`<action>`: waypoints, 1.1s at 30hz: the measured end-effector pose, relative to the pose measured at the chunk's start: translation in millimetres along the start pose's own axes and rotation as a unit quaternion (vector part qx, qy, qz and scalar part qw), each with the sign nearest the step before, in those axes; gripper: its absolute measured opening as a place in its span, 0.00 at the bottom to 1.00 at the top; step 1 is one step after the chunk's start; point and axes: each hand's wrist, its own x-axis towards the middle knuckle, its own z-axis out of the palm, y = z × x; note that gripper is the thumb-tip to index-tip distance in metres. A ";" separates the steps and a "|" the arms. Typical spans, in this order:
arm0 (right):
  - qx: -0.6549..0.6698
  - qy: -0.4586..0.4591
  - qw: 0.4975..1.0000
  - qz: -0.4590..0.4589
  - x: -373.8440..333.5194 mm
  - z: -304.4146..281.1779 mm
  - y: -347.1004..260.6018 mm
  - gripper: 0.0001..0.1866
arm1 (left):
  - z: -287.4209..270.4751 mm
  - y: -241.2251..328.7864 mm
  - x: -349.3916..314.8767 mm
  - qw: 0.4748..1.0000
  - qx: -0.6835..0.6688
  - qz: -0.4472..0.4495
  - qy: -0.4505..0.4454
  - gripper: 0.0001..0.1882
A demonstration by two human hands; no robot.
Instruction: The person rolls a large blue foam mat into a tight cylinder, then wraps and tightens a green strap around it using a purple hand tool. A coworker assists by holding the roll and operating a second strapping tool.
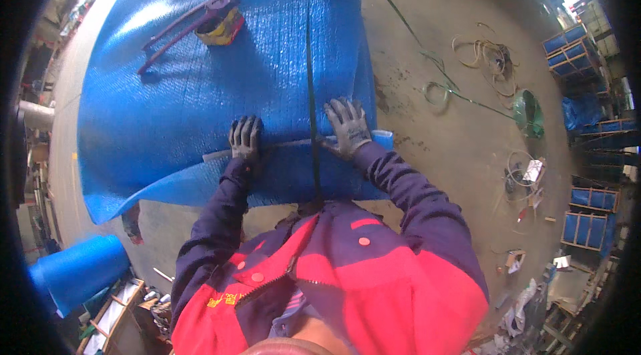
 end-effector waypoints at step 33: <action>0.024 0.033 0.998 0.037 -3.6 8.1 0.2 0.40 | -1.3 0.9 -3.5 0.997 0.004 -0.032 -0.072 0.56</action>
